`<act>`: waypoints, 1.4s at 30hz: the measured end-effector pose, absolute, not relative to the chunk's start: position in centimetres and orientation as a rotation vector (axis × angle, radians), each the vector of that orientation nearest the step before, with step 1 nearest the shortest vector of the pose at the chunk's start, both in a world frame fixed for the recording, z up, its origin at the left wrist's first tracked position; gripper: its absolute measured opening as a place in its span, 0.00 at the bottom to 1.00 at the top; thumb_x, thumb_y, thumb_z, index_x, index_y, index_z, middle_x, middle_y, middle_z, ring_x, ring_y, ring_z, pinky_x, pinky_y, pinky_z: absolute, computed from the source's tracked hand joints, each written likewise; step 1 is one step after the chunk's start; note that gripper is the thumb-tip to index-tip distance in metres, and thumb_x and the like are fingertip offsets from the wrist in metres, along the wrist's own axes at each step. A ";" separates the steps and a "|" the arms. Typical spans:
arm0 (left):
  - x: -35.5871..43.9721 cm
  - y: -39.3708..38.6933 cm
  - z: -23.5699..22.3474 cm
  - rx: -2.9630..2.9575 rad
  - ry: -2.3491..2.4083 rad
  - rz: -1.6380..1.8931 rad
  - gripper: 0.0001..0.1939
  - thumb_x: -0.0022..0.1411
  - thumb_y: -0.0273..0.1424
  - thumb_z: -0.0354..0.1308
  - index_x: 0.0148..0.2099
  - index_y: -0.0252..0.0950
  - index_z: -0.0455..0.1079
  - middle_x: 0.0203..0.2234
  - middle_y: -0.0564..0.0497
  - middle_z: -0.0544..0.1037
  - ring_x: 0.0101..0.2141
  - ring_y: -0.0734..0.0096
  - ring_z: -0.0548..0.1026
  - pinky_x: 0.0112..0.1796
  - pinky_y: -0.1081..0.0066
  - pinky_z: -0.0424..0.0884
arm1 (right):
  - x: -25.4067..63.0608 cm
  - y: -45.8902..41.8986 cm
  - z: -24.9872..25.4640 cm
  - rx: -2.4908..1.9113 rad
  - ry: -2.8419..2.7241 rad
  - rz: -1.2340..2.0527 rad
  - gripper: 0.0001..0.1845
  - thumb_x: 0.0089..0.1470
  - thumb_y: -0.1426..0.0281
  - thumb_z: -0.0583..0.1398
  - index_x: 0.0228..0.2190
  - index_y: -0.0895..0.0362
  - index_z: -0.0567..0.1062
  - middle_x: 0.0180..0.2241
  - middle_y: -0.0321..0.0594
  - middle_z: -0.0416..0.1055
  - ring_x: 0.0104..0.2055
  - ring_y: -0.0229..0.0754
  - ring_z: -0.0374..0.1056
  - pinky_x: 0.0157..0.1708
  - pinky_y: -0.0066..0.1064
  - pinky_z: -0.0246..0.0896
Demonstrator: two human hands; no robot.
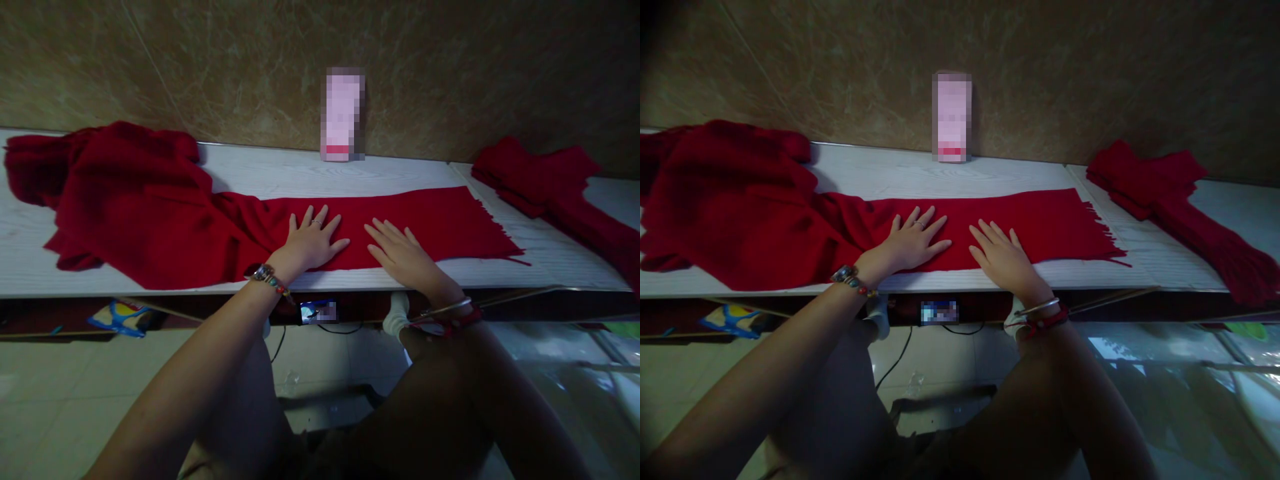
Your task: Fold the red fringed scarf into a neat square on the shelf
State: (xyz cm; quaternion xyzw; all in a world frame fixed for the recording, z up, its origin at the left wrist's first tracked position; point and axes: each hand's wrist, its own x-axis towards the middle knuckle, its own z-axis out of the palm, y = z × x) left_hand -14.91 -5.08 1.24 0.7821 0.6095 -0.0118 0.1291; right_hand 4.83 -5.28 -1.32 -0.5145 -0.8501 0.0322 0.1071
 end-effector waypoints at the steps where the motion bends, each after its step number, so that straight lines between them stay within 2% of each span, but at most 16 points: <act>1: -15.0 -5.1 1.2 2.270 1.774 -0.041 0.34 0.65 0.50 0.35 0.68 0.42 0.43 0.67 0.47 0.41 0.64 0.42 0.39 0.57 0.39 0.41 | 5.2 -5.2 -1.5 -1.521 -2.517 0.103 0.26 0.60 0.61 0.46 0.59 0.49 0.60 0.63 0.41 0.54 0.64 0.51 0.48 0.60 0.56 0.43; 8: -15.4 -5.5 1.3 2.240 1.805 -0.083 0.35 0.64 0.51 0.37 0.68 0.43 0.42 0.67 0.48 0.40 0.63 0.39 0.38 0.56 0.37 0.41 | 7.8 -5.1 -1.8 -1.570 -2.373 0.101 0.25 0.59 0.69 0.46 0.55 0.57 0.66 0.59 0.48 0.61 0.62 0.49 0.54 0.60 0.53 0.47; 13: -15.4 -6.0 1.3 2.356 1.723 -0.008 0.33 0.64 0.49 0.42 0.67 0.41 0.47 0.66 0.44 0.46 0.63 0.42 0.42 0.57 0.41 0.46 | 7.1 -5.4 -0.9 -1.340 -2.414 0.142 0.22 0.57 0.68 0.49 0.51 0.55 0.71 0.56 0.44 0.65 0.60 0.46 0.58 0.59 0.46 0.53; 16: -15.7 -6.1 1.4 2.559 1.500 0.075 0.29 0.64 0.45 0.46 0.63 0.38 0.55 0.62 0.42 0.58 0.61 0.51 0.54 0.56 0.53 0.54 | 6.4 -5.6 -0.4 -1.252 -2.500 0.212 0.21 0.57 0.69 0.50 0.51 0.54 0.71 0.55 0.42 0.67 0.58 0.45 0.60 0.58 0.46 0.54; 18: -15.9 -6.1 1.6 2.679 1.315 0.139 0.24 0.63 0.41 0.49 0.58 0.36 0.63 0.54 0.42 0.67 0.54 0.59 0.65 0.52 0.62 0.61 | 6.5 -5.7 -0.2 -1.224 -2.534 0.232 0.21 0.57 0.69 0.50 0.50 0.53 0.72 0.54 0.41 0.68 0.58 0.45 0.61 0.58 0.47 0.56; 20: -16.1 -6.2 1.9 2.743 1.189 0.165 0.20 0.63 0.39 0.51 0.53 0.35 0.67 0.48 0.44 0.72 0.47 0.63 0.70 0.47 0.67 0.65 | 6.8 -5.9 -0.1 -1.196 -2.548 0.228 0.20 0.57 0.70 0.51 0.48 0.54 0.74 0.53 0.42 0.69 0.57 0.46 0.62 0.57 0.46 0.57; 23: -16.3 -6.5 2.4 2.797 1.123 0.153 0.17 0.63 0.37 0.51 0.50 0.35 0.69 0.45 0.44 0.73 0.44 0.62 0.72 0.43 0.67 0.67 | 7.5 -6.3 0.1 -1.137 -2.560 0.209 0.18 0.57 0.69 0.51 0.45 0.56 0.76 0.49 0.43 0.72 0.54 0.46 0.65 0.55 0.44 0.60; 28: -16.2 -6.7 2.9 2.873 1.040 0.128 0.16 0.61 0.36 0.51 0.49 0.36 0.70 0.44 0.45 0.74 0.44 0.62 0.72 0.44 0.66 0.67 | 6.9 -6.9 0.4 -1.028 -2.617 0.143 0.16 0.58 0.70 0.52 0.40 0.53 0.78 0.45 0.41 0.76 0.49 0.44 0.69 0.51 0.41 0.64; 35: -16.3 -6.7 2.8 2.895 1.031 0.145 0.16 0.61 0.35 0.51 0.49 0.35 0.70 0.44 0.45 0.75 0.43 0.62 0.72 0.43 0.66 0.67 | 5.7 -6.8 0.6 -0.888 -2.728 -0.183 0.16 0.59 0.73 0.51 0.39 0.58 0.78 0.39 0.46 0.77 0.42 0.46 0.71 0.45 0.41 0.67; 42: -16.5 -6.6 2.2 2.898 1.003 0.202 0.15 0.62 0.33 0.51 0.48 0.35 0.71 0.43 0.45 0.75 0.42 0.63 0.73 0.42 0.66 0.68 | 6.1 -7.0 0.5 -0.783 -2.713 -0.331 0.16 0.56 0.78 0.51 0.41 0.61 0.77 0.39 0.47 0.77 0.40 0.45 0.71 0.41 0.38 0.68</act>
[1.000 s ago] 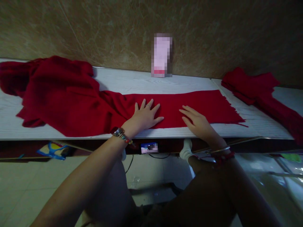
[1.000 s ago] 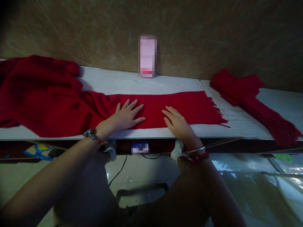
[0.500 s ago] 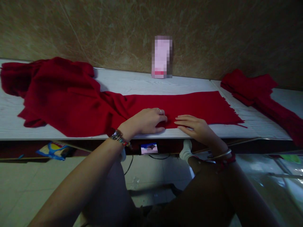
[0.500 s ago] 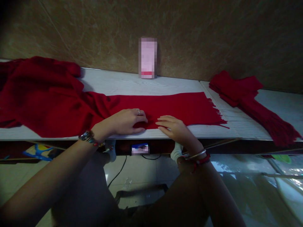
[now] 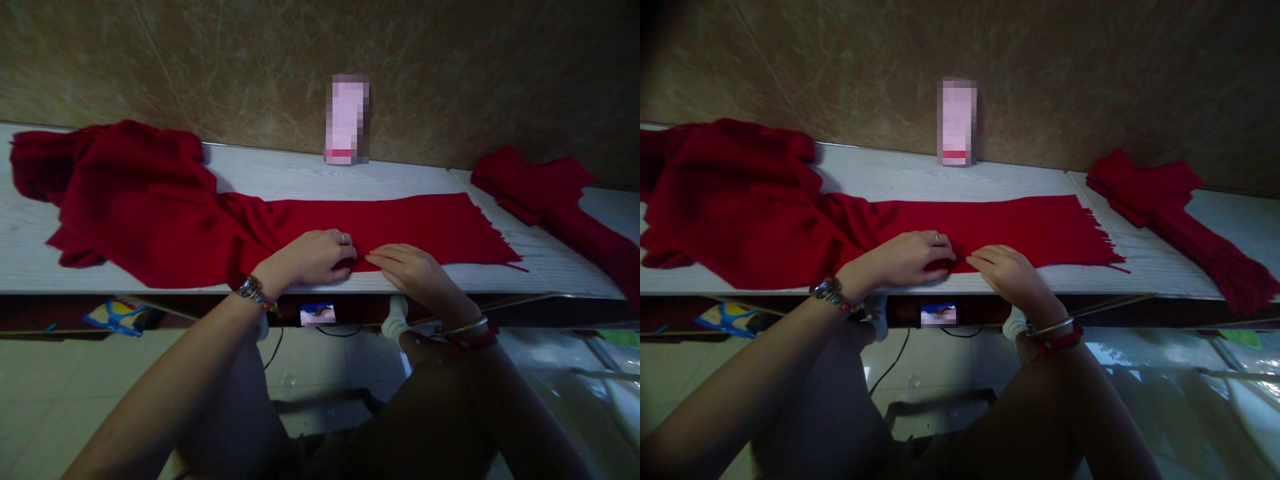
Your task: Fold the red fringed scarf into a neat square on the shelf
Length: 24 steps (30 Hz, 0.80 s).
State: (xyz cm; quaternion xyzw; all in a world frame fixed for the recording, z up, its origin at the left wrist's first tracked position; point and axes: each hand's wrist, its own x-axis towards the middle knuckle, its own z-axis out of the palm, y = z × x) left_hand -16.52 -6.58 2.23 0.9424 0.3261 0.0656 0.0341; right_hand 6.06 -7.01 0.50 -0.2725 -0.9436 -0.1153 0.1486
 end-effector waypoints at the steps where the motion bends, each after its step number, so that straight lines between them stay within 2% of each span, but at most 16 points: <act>1: -16.5 -6.6 2.2 2.901 1.001 0.207 0.14 0.62 0.33 0.50 0.47 0.35 0.71 0.43 0.45 0.75 0.42 0.64 0.73 0.42 0.67 0.68 | 6.2 -7.0 0.5 -0.793 -2.710 -0.337 0.17 0.56 0.79 0.51 0.41 0.61 0.77 0.39 0.47 0.77 0.41 0.45 0.71 0.41 0.38 0.68; 6: -16.4 -6.5 2.1 2.912 1.022 0.198 0.14 0.64 0.32 0.49 0.47 0.34 0.71 0.42 0.45 0.75 0.41 0.64 0.73 0.41 0.67 0.68 | 6.5 -7.1 0.4 -0.855 -2.715 -0.353 0.20 0.55 0.81 0.49 0.43 0.60 0.76 0.41 0.47 0.76 0.43 0.45 0.71 0.42 0.39 0.68; 14: -16.5 -6.5 2.2 2.913 1.019 0.218 0.16 0.63 0.37 0.52 0.49 0.35 0.71 0.43 0.44 0.75 0.42 0.64 0.73 0.39 0.68 0.68 | 6.2 -7.2 0.4 -0.850 -2.708 -0.333 0.17 0.56 0.78 0.51 0.43 0.60 0.76 0.41 0.47 0.77 0.43 0.45 0.71 0.43 0.38 0.67; 20: -16.4 -6.4 2.0 2.943 1.040 0.187 0.14 0.63 0.31 0.49 0.48 0.35 0.71 0.42 0.45 0.76 0.41 0.64 0.73 0.38 0.68 0.69 | 6.2 -7.0 0.3 -0.901 -2.674 -0.310 0.17 0.56 0.79 0.50 0.42 0.61 0.76 0.37 0.46 0.77 0.39 0.44 0.71 0.41 0.37 0.66; 24: -16.4 -6.5 2.4 2.910 1.094 0.159 0.19 0.60 0.23 0.48 0.52 0.36 0.69 0.44 0.46 0.75 0.42 0.65 0.73 0.37 0.69 0.70 | 6.0 -7.0 0.1 -0.905 -2.582 -0.248 0.14 0.58 0.74 0.53 0.41 0.61 0.76 0.37 0.46 0.77 0.39 0.44 0.72 0.43 0.38 0.66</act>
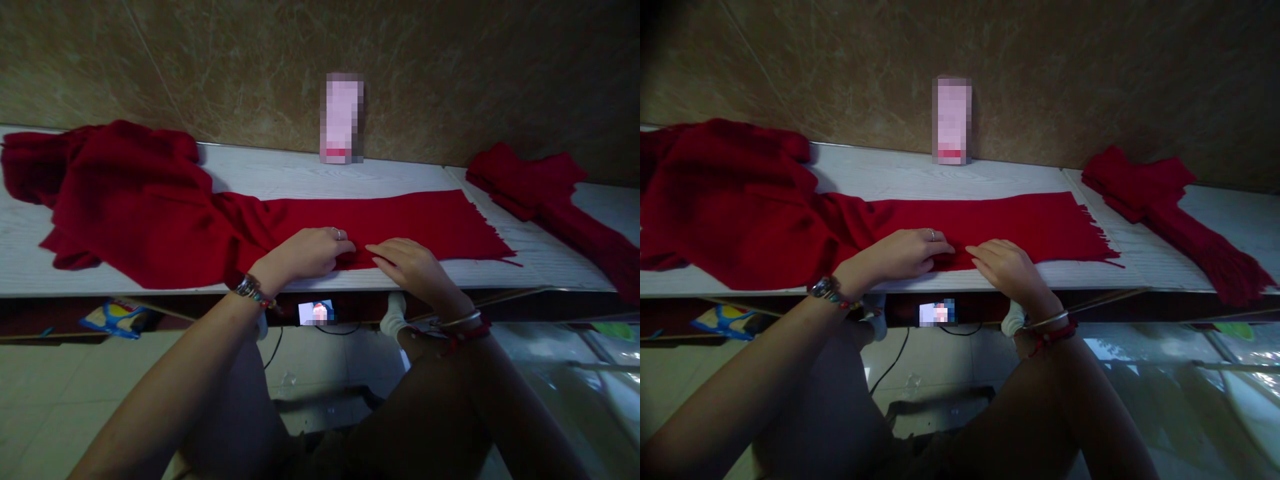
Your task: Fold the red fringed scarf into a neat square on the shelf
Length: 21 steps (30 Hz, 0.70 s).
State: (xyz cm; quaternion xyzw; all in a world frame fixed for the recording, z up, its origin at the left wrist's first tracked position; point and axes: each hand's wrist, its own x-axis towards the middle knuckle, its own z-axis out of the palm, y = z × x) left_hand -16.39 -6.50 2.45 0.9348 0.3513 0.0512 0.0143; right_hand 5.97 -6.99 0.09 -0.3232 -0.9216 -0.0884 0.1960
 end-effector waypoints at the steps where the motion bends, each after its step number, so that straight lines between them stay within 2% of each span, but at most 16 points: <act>1: -16.4 -6.5 2.6 2.893 1.103 0.159 0.20 0.59 0.22 0.48 0.53 0.36 0.68 0.45 0.46 0.75 0.43 0.65 0.73 0.37 0.70 0.70 | 5.9 -7.0 0.0 -0.917 -2.565 -0.234 0.14 0.58 0.72 0.53 0.41 0.60 0.76 0.37 0.46 0.77 0.39 0.45 0.72 0.43 0.39 0.66; 4: -16.6 -6.5 2.8 2.859 1.145 0.175 0.18 0.60 0.22 0.48 0.51 0.35 0.68 0.44 0.45 0.75 0.42 0.65 0.74 0.38 0.70 0.70 | 5.7 -7.0 -0.2 -0.942 -2.552 -0.225 0.13 0.57 0.70 0.55 0.42 0.58 0.76 0.38 0.45 0.77 0.40 0.45 0.72 0.43 0.40 0.66; 9: -17.0 -6.7 3.2 2.869 1.249 0.230 0.13 0.64 0.28 0.47 0.46 0.34 0.71 0.40 0.45 0.76 0.39 0.66 0.74 0.35 0.70 0.70 | 5.7 -6.8 -0.4 -0.971 -2.478 -0.260 0.13 0.57 0.75 0.53 0.39 0.59 0.77 0.36 0.45 0.78 0.38 0.45 0.72 0.40 0.39 0.67; 13: -17.3 -6.9 3.5 2.888 1.202 0.301 0.12 0.64 0.29 0.48 0.45 0.34 0.71 0.39 0.46 0.76 0.38 0.67 0.74 0.35 0.70 0.69 | 6.3 -6.7 -0.3 -0.961 -2.395 -0.223 0.13 0.58 0.74 0.53 0.37 0.57 0.77 0.36 0.44 0.78 0.38 0.44 0.72 0.41 0.38 0.67; 21: -17.5 -6.8 3.2 2.821 1.019 0.084 0.09 0.60 0.27 0.50 0.40 0.35 0.72 0.35 0.48 0.77 0.35 0.68 0.73 0.35 0.71 0.68 | 6.8 -6.9 -0.3 -0.839 -2.577 -0.109 0.15 0.58 0.75 0.51 0.36 0.60 0.78 0.35 0.46 0.77 0.38 0.44 0.71 0.40 0.38 0.69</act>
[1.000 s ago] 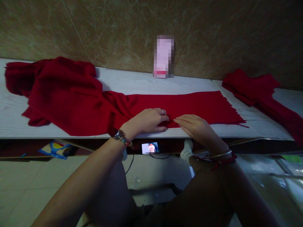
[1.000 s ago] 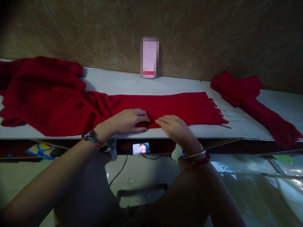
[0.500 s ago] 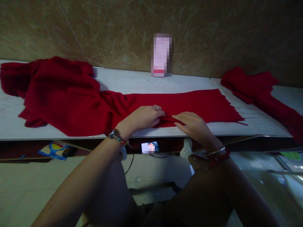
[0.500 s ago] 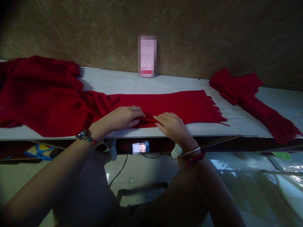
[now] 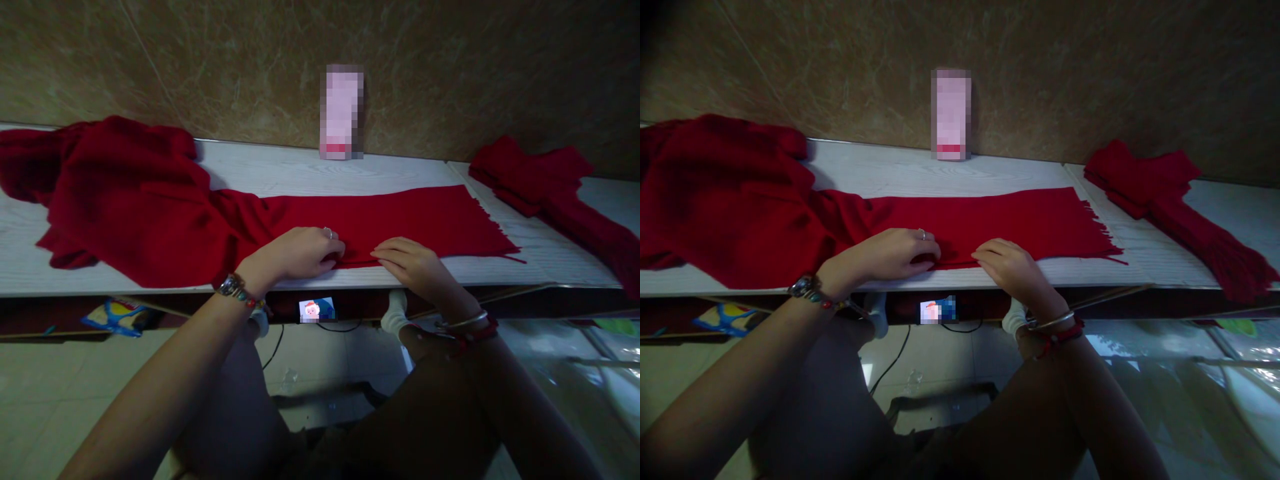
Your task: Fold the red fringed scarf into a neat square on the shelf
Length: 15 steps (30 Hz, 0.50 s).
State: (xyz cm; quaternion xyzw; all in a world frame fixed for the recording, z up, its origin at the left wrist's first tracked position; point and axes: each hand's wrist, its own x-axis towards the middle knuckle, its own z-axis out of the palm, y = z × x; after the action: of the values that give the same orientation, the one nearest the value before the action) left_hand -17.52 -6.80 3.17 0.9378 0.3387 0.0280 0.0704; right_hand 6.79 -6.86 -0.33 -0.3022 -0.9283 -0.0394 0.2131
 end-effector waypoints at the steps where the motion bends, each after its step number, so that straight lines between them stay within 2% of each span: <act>1: -17.5 -6.8 3.1 2.814 1.012 0.090 0.10 0.60 0.27 0.50 0.40 0.35 0.72 0.35 0.48 0.77 0.35 0.68 0.73 0.35 0.70 0.68 | 6.8 -6.9 -0.3 -0.851 -2.577 -0.088 0.15 0.58 0.75 0.51 0.36 0.60 0.77 0.36 0.46 0.76 0.39 0.44 0.71 0.40 0.38 0.69; 10: -17.7 -6.8 3.5 2.815 1.031 0.262 0.09 0.61 0.28 0.50 0.39 0.34 0.71 0.34 0.47 0.76 0.35 0.69 0.72 0.37 0.70 0.68 | 6.5 -7.0 -0.2 -1.024 -2.368 0.085 0.14 0.58 0.72 0.51 0.36 0.55 0.77 0.36 0.43 0.77 0.41 0.44 0.72 0.45 0.40 0.68; 15: -17.9 -6.6 3.2 2.753 0.966 0.142 0.07 0.59 0.27 0.52 0.37 0.36 0.71 0.31 0.50 0.76 0.32 0.71 0.72 0.36 0.71 0.66 | 6.7 -6.9 -0.3 -0.968 -2.473 0.202 0.13 0.57 0.73 0.52 0.34 0.54 0.78 0.40 0.42 0.77 0.48 0.45 0.70 0.50 0.44 0.64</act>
State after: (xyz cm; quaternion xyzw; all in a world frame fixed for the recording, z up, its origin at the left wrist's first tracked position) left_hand -17.91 -6.61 3.19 0.9368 0.3286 0.0483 0.1101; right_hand 6.69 -6.90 -0.31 -0.3533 -0.9020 0.0735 0.2370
